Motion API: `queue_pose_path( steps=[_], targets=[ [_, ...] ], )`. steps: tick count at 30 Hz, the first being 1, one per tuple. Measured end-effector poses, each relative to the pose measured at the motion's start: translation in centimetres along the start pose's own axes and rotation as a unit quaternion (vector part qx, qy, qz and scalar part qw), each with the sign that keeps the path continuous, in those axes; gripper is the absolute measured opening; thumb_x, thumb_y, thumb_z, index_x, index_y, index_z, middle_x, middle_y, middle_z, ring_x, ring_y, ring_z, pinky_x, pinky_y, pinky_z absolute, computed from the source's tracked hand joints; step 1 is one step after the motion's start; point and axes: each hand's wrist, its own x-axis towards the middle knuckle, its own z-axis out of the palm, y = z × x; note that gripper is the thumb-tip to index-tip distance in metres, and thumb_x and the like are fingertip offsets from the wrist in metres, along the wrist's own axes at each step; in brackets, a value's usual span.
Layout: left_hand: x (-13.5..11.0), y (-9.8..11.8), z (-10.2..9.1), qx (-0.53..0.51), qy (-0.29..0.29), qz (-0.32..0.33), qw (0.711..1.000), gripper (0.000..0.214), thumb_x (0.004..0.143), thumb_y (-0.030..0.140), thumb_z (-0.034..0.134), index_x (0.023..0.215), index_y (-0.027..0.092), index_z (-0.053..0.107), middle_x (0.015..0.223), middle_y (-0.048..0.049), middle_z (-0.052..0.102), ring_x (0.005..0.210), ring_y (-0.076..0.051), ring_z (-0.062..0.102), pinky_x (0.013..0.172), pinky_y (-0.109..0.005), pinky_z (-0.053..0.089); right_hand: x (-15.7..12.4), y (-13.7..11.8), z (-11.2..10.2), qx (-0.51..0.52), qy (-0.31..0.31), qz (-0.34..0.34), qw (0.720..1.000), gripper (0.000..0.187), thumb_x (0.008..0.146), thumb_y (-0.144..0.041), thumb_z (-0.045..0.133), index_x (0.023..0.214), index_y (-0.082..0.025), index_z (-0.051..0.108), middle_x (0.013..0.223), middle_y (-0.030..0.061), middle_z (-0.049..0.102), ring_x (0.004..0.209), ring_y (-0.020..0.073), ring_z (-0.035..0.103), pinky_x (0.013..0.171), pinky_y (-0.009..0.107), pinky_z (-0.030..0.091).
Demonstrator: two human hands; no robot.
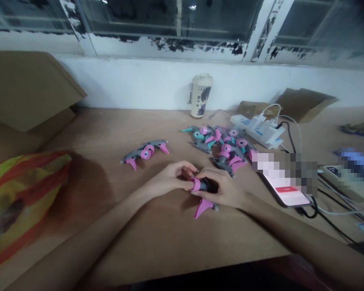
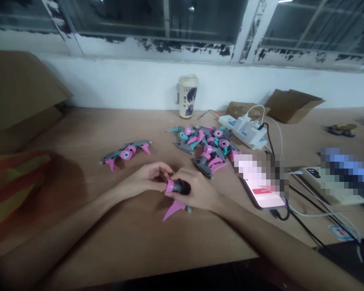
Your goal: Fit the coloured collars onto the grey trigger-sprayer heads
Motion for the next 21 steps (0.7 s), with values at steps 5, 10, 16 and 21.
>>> queue_pose_path(
  steps=[5,10,16,21],
  targets=[
    [-0.17,0.40,0.41,0.013,-0.024,-0.014,1.000,0.032,0.064,0.012,0.069,0.095,0.017,0.059,0.082,0.0023,0.053,0.078,-0.011,0.053,0.072,-0.024,0.042,-0.44,-0.30,-0.11,0.011,-0.001,-0.016,1.000,0.030,0.076,-0.035,0.068,0.100,-0.020,0.062,0.092,0.0051,0.064,0.084,0.0158,0.059,0.074,0.030,0.048],
    [-0.28,0.65,0.53,0.021,-0.054,-0.024,0.998,0.031,0.064,0.013,0.069,0.091,0.017,0.056,0.081,0.0028,0.051,0.074,-0.010,0.050,0.065,-0.022,0.040,-0.57,-0.33,0.13,-0.003,-0.006,-0.047,0.999,0.027,0.075,-0.036,0.068,0.096,-0.020,0.064,0.087,0.0043,0.065,0.083,0.0162,0.058,0.074,0.031,0.048],
    [-0.23,0.63,0.67,0.054,-0.039,-0.007,0.998,0.026,0.068,0.017,0.067,0.092,0.018,0.055,0.082,0.0020,0.048,0.078,-0.011,0.049,0.065,-0.022,0.040,-0.48,-0.31,0.03,0.009,0.013,-0.030,0.999,0.030,0.075,-0.039,0.068,0.099,-0.021,0.064,0.088,0.0033,0.066,0.082,0.0153,0.058,0.073,0.030,0.048],
    [-0.23,0.75,0.77,0.062,-0.036,-0.011,0.997,0.026,0.069,0.019,0.067,0.092,0.018,0.055,0.084,0.0018,0.049,0.081,-0.012,0.049,0.069,-0.022,0.040,-0.47,-0.32,-0.14,0.013,0.038,-0.039,0.998,0.031,0.073,-0.040,0.070,0.097,-0.020,0.064,0.084,0.0033,0.066,0.078,0.0156,0.058,0.070,0.030,0.048]
  ],
)
